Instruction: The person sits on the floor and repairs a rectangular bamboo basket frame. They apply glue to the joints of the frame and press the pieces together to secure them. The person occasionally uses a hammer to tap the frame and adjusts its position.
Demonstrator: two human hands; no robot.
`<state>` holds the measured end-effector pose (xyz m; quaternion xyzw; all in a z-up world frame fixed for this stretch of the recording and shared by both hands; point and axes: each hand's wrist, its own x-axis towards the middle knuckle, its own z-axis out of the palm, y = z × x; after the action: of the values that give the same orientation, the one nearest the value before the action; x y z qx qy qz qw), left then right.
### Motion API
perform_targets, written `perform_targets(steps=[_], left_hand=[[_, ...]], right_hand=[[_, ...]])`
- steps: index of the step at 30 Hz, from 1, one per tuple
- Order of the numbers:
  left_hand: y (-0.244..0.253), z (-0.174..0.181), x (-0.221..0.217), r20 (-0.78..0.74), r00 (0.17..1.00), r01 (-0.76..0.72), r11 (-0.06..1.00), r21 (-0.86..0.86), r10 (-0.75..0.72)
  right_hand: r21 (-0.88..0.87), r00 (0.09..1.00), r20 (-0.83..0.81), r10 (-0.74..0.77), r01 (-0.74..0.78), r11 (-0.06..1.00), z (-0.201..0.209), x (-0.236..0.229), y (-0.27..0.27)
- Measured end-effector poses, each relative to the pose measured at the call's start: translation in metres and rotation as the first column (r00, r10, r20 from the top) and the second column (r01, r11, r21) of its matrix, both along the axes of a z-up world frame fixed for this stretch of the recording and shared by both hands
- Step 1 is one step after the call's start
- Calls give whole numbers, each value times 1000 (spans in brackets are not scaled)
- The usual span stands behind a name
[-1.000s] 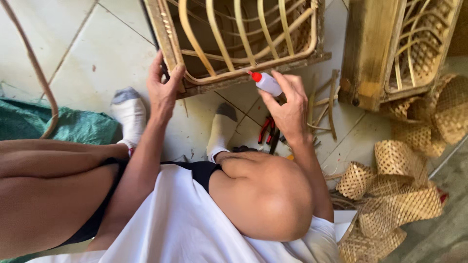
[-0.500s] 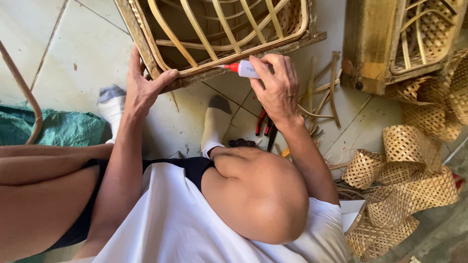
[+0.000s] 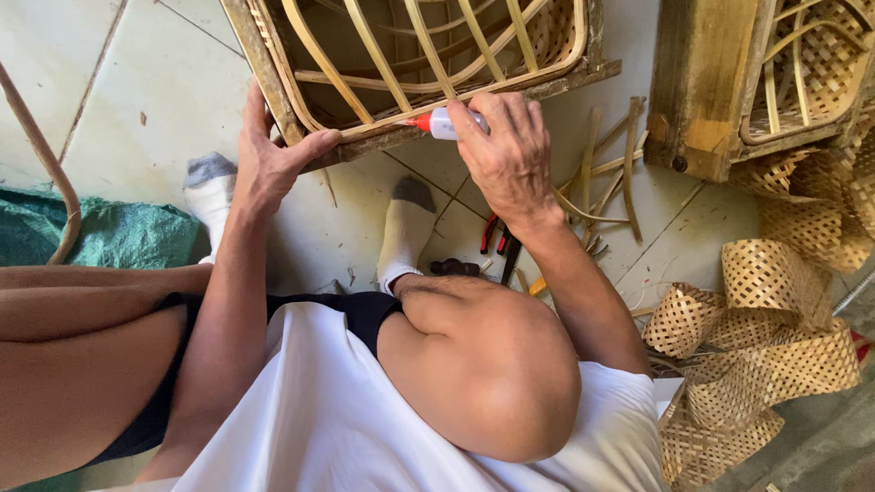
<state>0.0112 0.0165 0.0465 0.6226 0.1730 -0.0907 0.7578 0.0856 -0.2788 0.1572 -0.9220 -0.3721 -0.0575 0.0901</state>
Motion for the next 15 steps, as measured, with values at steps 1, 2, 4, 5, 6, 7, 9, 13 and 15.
perform_targets(steps=[1,2,4,5,6,7,9,13,15], left_hand=[[-1,2,0,-9,1000,-4,1000,-22,4],[-1,3,1,-4,1000,-3,1000,-20,3],[0,3,1,6,1000,0,1000,-17,0],[1,3,1,20,1000,9,1000,12,-9],[1,2,0,35,999,18,999,40,-19],[1,0,0,49,998,26,997,69,-29],[2,-3,-3,-27,1000,8,1000,7,-8],[3,-12,-4,48,996,68,987,148,-76],[5,-16,-3,56,992,102,979,178,-114]], right_hand=[[3,1000,4,0,0,1000,-2,-1,-2],[7,1000,8,0,0,1000,-3,-1,-4],[31,1000,-1,-21,21,999,-8,1,-9],[51,999,-15,-42,43,998,-9,3,-14],[70,998,-29,-63,65,995,-9,5,-20],[67,994,-27,-103,105,992,-6,7,-29],[59,982,-24,-187,188,980,0,7,-45],[45,974,-9,-225,225,973,1,1,-65],[43,980,37,-196,194,980,-7,5,-67]])
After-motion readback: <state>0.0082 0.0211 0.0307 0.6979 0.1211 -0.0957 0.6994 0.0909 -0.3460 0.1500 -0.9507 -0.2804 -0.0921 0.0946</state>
